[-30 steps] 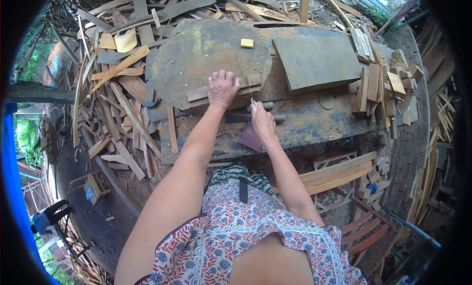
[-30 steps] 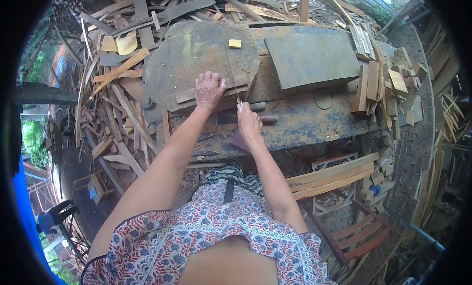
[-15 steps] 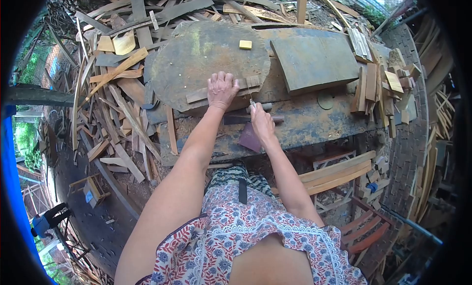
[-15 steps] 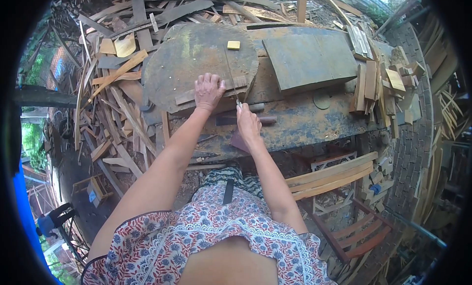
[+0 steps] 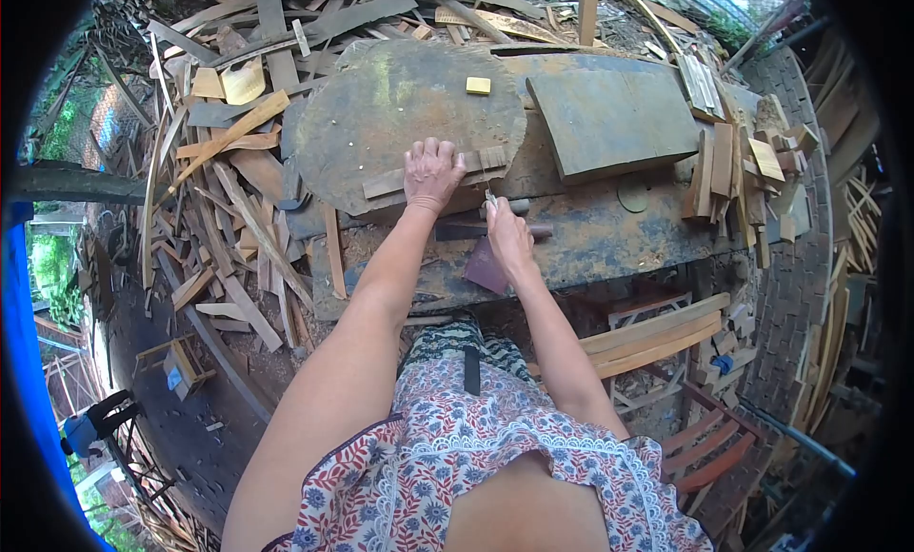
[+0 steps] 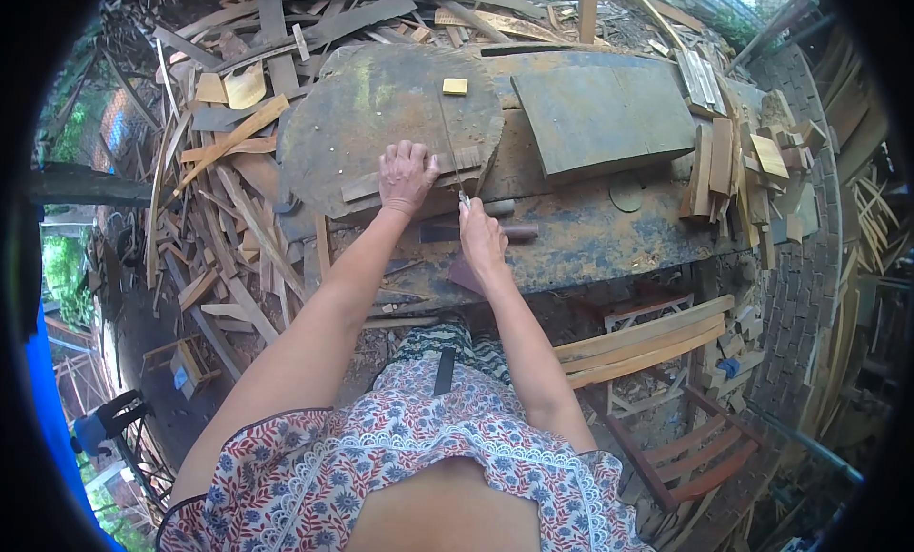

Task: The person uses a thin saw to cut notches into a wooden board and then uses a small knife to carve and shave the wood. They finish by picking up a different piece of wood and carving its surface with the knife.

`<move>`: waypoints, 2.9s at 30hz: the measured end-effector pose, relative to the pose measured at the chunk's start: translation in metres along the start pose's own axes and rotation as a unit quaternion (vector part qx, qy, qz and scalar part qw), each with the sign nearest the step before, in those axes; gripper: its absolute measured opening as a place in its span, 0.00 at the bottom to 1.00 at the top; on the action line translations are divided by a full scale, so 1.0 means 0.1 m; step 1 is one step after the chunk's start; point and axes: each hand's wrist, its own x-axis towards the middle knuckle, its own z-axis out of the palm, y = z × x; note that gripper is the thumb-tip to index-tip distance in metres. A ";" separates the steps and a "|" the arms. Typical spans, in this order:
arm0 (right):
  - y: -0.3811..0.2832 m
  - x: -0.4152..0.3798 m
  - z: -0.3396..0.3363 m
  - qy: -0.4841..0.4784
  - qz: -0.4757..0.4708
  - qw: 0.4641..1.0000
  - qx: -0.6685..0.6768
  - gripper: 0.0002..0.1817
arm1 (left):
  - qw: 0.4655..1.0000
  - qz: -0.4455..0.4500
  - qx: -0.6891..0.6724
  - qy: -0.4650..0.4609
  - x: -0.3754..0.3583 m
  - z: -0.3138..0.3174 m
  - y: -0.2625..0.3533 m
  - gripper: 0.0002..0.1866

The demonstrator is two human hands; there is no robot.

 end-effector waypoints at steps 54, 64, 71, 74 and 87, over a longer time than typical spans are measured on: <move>0.03 -0.02 0.02 0.007 -0.006 1.000 0.006 0.17 | 1.000 0.004 -0.010 0.004 0.01 -0.01 -0.01 0.10; 0.13 -0.18 0.02 -0.001 -0.005 1.000 0.025 0.17 | 1.000 0.001 -0.003 -0.008 0.00 -0.03 0.00 0.10; 0.07 -0.09 0.06 0.001 -0.003 1.000 0.031 0.17 | 1.000 0.002 0.001 -0.012 0.00 -0.02 -0.01 0.10; 0.15 -0.35 0.06 -0.023 0.028 0.999 0.016 0.18 | 1.000 0.006 -0.003 -0.006 0.00 -0.02 -0.01 0.10; 0.13 -0.27 0.09 -0.015 0.017 0.999 0.030 0.17 | 1.000 0.005 -0.005 -0.001 -0.01 0.00 -0.04 0.10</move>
